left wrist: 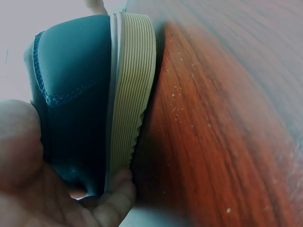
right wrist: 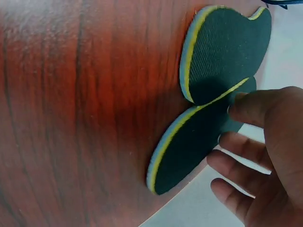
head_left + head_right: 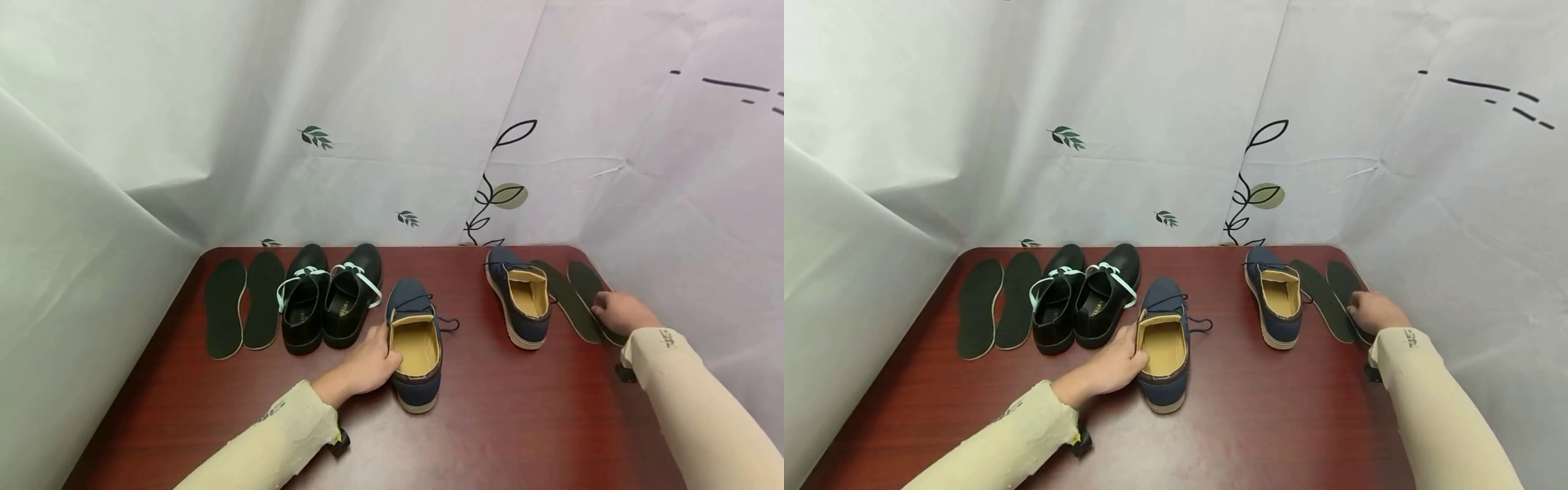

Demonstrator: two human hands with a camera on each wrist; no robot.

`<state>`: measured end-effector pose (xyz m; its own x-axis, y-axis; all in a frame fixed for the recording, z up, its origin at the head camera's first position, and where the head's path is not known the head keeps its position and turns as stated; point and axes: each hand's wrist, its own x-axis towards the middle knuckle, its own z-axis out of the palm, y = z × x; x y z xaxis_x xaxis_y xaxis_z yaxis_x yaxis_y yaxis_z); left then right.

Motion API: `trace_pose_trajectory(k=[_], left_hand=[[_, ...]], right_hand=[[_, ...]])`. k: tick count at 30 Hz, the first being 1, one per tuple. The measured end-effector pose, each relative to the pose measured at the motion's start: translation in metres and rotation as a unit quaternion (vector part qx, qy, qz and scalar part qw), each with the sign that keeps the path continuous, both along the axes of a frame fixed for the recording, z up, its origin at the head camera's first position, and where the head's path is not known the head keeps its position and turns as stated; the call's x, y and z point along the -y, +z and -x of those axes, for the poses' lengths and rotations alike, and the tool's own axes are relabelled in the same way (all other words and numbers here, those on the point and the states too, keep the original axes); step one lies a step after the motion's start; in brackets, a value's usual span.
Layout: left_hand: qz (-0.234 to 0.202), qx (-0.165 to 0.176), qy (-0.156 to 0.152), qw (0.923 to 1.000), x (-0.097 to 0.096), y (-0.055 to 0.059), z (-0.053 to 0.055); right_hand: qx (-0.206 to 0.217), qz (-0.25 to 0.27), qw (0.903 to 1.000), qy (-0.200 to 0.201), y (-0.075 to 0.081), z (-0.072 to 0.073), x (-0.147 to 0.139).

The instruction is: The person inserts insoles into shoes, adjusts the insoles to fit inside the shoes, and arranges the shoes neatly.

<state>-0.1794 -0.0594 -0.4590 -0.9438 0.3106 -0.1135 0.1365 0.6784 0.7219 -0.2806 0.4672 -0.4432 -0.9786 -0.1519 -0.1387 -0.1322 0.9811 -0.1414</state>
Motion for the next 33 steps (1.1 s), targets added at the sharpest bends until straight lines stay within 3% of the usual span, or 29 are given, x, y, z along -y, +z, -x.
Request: trace_pose_trajectory(k=[6, 13, 24, 33], left_hand=[[0.006, -0.004, -0.004, 1.0000, 0.0012, -0.0010, -0.0001], [0.002, -0.007, -0.004, 1.0000, 0.0023, -0.0007, -0.0004], [-0.005, 0.001, -0.002, 1.0000, 0.0000, -0.0004, -0.0017], [-0.012, -0.007, -0.007, 0.9999, 0.0007, -0.0012, -0.0019]], right_hand=[[0.027, 0.011, 0.9986, -0.043, -0.0041, -0.0028, -0.0001], [0.028, -0.005, 0.9995, -0.017, -0.0041, -0.0029, 0.0017], [0.041, -0.008, 0.9982, -0.042, -0.0057, -0.0047, -0.0011], [0.017, 0.003, 0.9996, -0.021, -0.0027, -0.0091, 0.0015]])
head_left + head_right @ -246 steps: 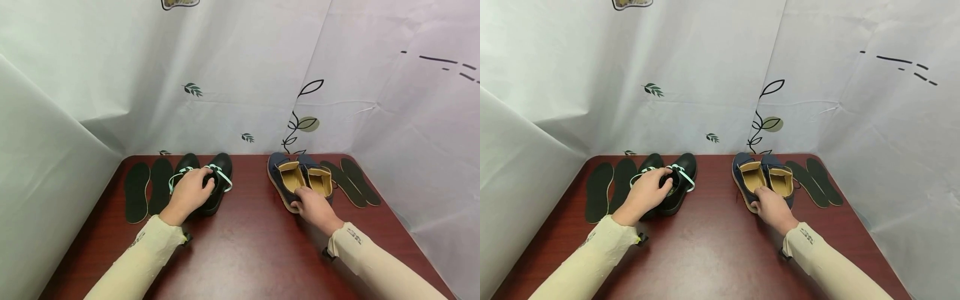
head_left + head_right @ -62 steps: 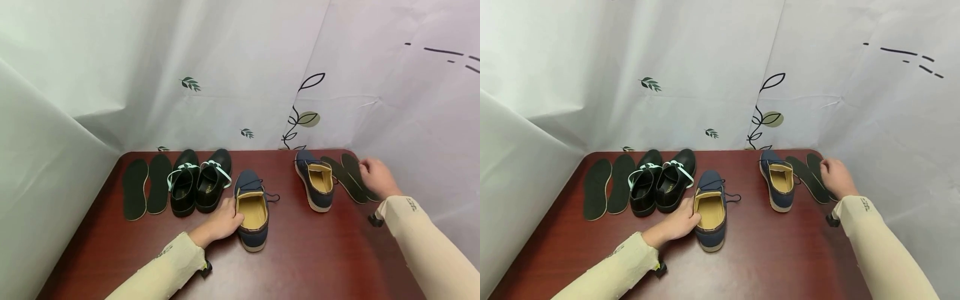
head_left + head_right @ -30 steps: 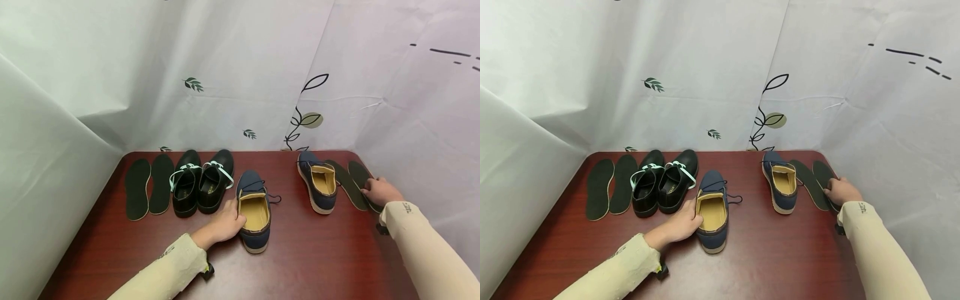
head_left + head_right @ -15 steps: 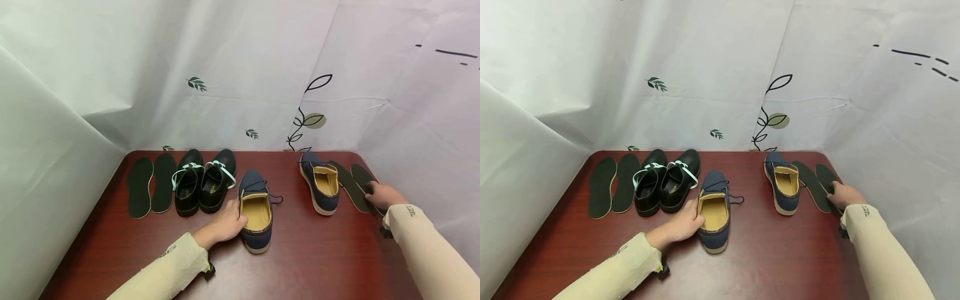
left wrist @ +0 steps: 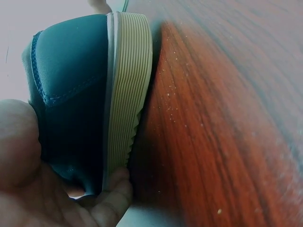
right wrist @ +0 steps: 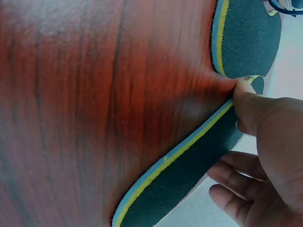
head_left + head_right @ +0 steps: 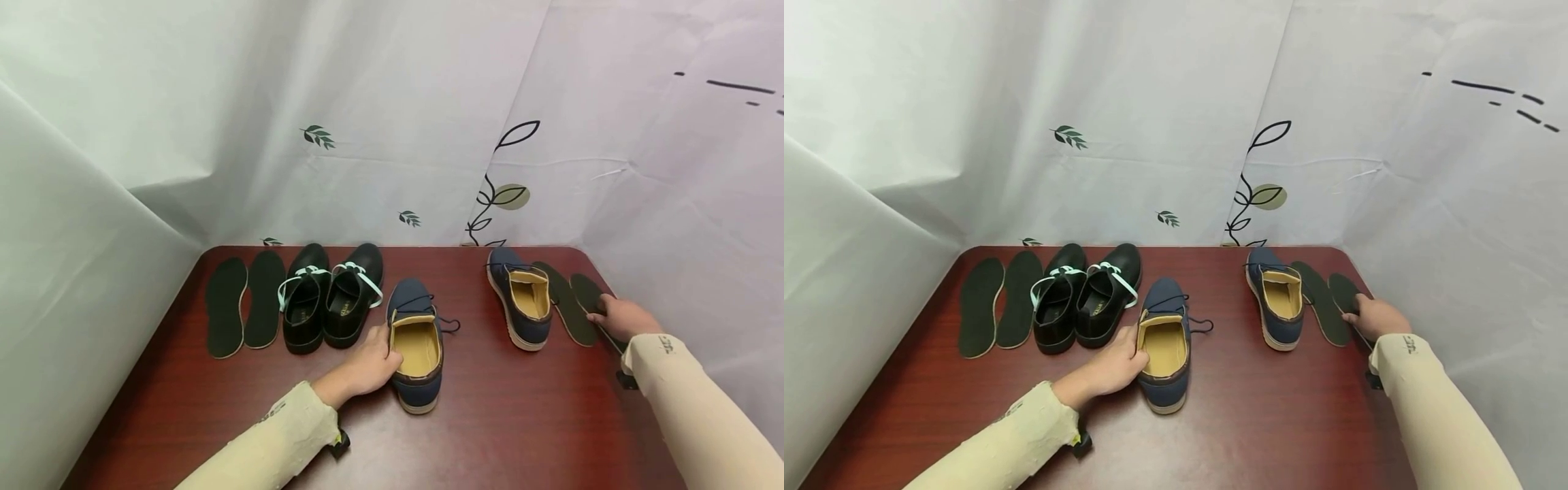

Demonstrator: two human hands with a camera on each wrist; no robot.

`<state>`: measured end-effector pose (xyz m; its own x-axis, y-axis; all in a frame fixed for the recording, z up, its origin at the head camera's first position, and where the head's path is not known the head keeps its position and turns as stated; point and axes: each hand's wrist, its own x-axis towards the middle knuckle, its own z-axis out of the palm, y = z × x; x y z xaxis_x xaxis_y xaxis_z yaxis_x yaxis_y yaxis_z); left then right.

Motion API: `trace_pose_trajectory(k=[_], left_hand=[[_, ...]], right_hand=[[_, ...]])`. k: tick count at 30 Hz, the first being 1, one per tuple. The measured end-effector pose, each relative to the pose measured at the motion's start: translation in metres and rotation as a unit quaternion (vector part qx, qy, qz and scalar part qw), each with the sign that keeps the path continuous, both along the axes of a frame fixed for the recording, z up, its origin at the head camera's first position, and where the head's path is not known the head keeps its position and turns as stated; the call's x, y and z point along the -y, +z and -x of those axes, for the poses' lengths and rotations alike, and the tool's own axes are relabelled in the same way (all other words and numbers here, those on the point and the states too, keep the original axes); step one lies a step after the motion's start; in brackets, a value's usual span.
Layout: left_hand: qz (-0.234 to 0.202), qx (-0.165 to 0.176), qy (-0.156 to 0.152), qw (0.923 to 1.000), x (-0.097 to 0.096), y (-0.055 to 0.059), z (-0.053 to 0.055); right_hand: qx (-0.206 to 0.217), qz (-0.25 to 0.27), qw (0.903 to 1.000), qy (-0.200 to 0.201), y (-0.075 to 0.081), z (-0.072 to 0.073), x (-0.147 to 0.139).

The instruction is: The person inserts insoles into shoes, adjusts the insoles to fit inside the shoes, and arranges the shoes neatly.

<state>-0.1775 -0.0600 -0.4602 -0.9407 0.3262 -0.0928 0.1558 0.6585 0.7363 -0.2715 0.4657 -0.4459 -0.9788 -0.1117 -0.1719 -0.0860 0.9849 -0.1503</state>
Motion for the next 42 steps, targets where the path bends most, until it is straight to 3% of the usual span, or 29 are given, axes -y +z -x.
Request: trace_pose_trajectory(k=[9, 17, 27, 33, 42], left_hand=[[-0.002, 0.001, 0.000, 1.0000, 0.000, 0.000, -0.001], [0.000, 0.010, 0.003, 0.9999, 0.000, -0.001, 0.001], [0.002, 0.005, 0.000, 1.0000, 0.001, -0.003, 0.002], [0.005, 0.008, 0.002, 1.0000, 0.000, -0.003, 0.002], [0.012, 0.006, 0.003, 0.9999, 0.000, -0.004, 0.003]], right_hand=[[-0.010, -0.025, 0.9996, 0.007, -0.002, -0.003, 0.003], [-0.010, -0.015, 0.9998, 0.013, -0.002, 0.002, 0.002], [0.027, -0.003, 0.9991, -0.031, -0.006, 0.008, 0.002], [0.033, 0.003, 0.9994, -0.013, -0.002, 0.009, 0.001], [-0.008, 0.005, 0.9999, -0.014, 0.006, 0.002, 0.007]])
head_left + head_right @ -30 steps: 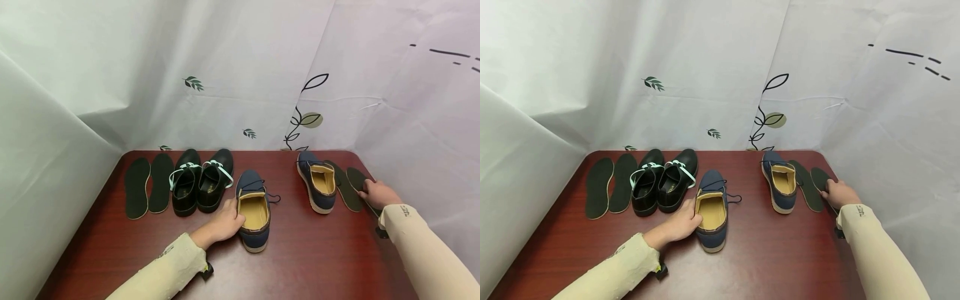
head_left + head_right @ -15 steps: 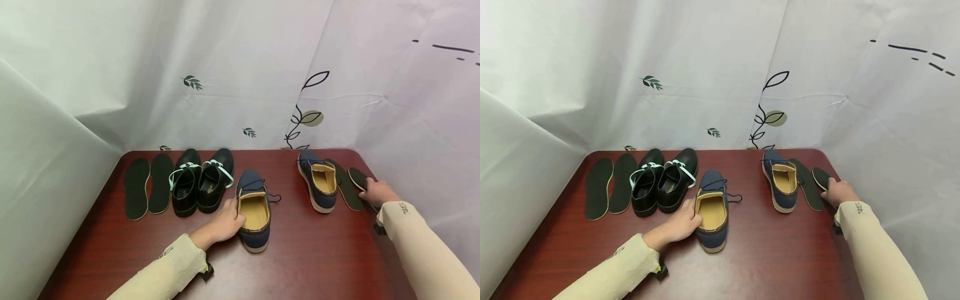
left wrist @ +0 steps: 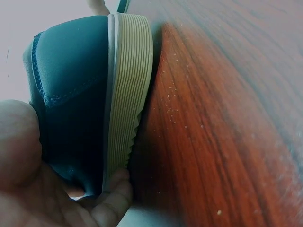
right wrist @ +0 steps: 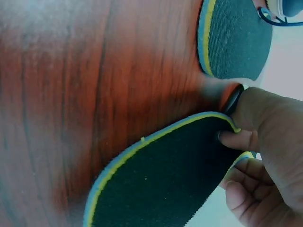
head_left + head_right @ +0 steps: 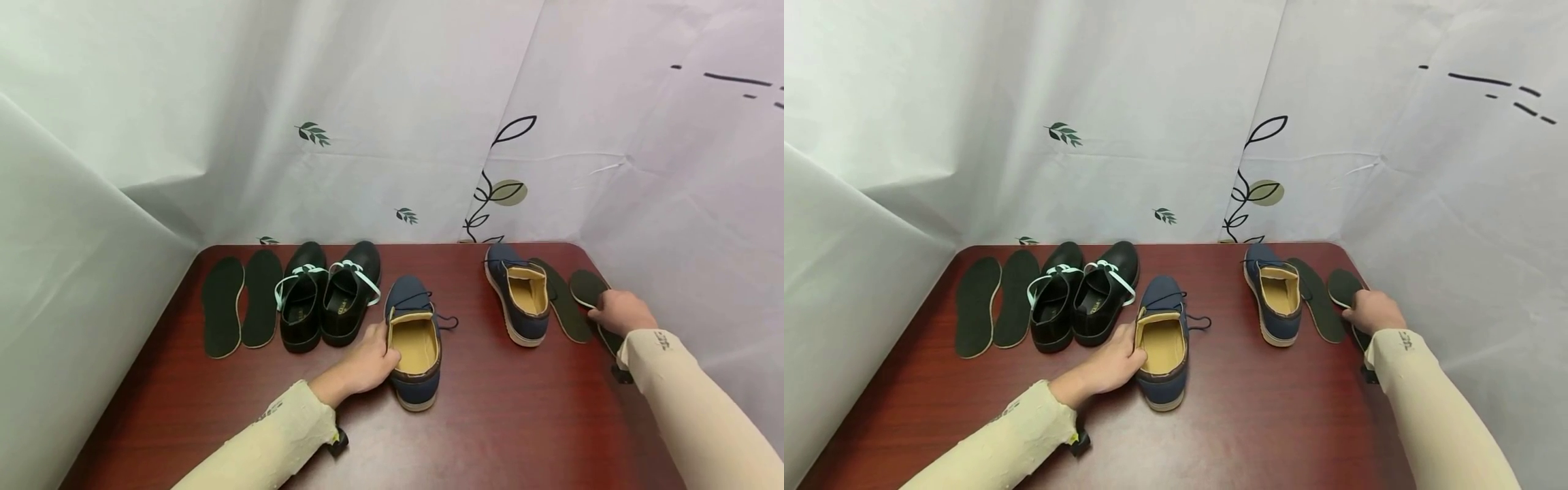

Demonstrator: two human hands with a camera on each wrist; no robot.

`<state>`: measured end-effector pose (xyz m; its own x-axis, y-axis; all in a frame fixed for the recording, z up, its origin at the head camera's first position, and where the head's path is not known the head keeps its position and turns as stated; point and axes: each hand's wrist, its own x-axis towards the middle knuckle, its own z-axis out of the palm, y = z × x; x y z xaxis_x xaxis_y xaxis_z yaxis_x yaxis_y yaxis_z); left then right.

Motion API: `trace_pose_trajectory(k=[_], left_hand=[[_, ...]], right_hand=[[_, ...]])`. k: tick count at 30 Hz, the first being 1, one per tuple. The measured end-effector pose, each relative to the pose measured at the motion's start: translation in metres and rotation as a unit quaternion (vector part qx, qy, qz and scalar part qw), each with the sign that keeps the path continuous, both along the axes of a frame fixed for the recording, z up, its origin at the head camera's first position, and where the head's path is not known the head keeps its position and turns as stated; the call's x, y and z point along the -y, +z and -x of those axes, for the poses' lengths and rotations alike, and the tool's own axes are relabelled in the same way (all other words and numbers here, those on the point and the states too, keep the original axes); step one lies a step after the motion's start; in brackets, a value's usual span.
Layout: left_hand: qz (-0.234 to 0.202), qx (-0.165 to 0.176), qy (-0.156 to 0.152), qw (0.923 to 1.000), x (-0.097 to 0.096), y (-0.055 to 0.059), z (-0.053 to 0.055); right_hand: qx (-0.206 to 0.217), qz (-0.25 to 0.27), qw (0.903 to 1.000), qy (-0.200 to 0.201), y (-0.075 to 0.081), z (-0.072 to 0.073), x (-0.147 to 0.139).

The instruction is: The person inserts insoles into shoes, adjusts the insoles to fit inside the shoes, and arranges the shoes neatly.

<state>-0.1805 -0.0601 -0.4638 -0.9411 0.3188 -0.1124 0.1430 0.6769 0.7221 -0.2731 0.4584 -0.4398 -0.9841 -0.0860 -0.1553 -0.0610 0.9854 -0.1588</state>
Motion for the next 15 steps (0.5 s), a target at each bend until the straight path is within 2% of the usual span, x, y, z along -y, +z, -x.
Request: trace_pose_trajectory(k=[8, 15], left_hand=[[0.001, 0.002, -0.004, 1.0000, 0.000, -0.001, 0.000], [0.001, 0.000, -0.003, 1.0000, 0.001, 0.000, 0.000]], right_hand=[[-0.001, -0.011, 0.9999, -0.009, 0.007, -0.002, 0.003], [-0.055, 0.005, 0.9980, -0.029, 0.016, -0.004, 0.011]])
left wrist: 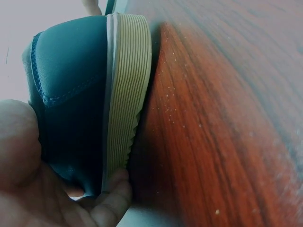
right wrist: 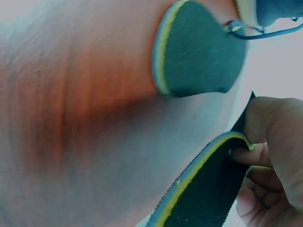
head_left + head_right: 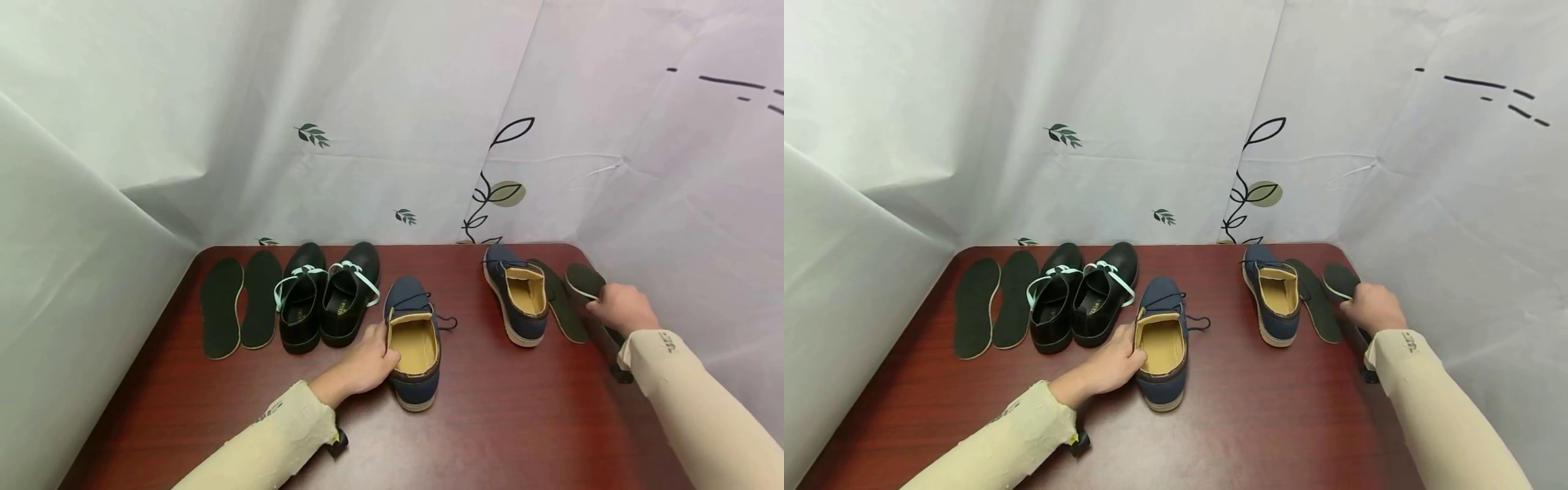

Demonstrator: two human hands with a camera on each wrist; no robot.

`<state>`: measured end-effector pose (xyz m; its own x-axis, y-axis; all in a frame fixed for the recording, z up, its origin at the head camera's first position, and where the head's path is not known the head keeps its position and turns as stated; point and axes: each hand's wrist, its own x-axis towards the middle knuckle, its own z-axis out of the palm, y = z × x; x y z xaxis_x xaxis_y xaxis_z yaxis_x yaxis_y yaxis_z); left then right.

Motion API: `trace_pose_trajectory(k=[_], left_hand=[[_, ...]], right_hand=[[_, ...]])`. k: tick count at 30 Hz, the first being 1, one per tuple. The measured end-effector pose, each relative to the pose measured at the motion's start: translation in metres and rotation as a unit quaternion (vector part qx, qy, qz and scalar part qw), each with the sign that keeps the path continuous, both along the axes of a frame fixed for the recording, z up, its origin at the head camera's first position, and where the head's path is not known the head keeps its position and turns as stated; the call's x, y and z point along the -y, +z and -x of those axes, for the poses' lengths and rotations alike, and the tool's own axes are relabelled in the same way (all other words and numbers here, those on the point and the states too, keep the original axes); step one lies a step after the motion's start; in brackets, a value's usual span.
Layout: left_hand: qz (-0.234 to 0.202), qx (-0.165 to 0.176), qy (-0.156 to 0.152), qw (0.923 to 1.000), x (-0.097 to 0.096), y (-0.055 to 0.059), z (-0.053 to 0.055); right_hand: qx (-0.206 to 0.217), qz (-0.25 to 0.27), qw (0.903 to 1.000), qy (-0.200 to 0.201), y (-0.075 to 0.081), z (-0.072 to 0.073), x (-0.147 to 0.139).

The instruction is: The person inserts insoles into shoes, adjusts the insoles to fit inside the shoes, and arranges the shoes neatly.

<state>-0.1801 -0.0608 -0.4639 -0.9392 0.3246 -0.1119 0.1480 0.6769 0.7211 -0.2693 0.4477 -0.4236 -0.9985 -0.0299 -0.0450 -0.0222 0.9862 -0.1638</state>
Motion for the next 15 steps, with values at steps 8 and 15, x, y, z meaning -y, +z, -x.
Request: trace_pose_trajectory(k=[8, 15], left_hand=[[-0.002, 0.006, 0.000, 1.0000, 0.000, 0.000, -0.001], [-0.007, 0.007, -0.011, 0.9999, 0.001, 0.001, 0.001]], right_hand=[[-0.088, 0.022, 0.9958, 0.010, 0.026, -0.012, 0.020], [-0.138, 0.023, 0.9900, 0.019, 0.058, -0.030, 0.051]])
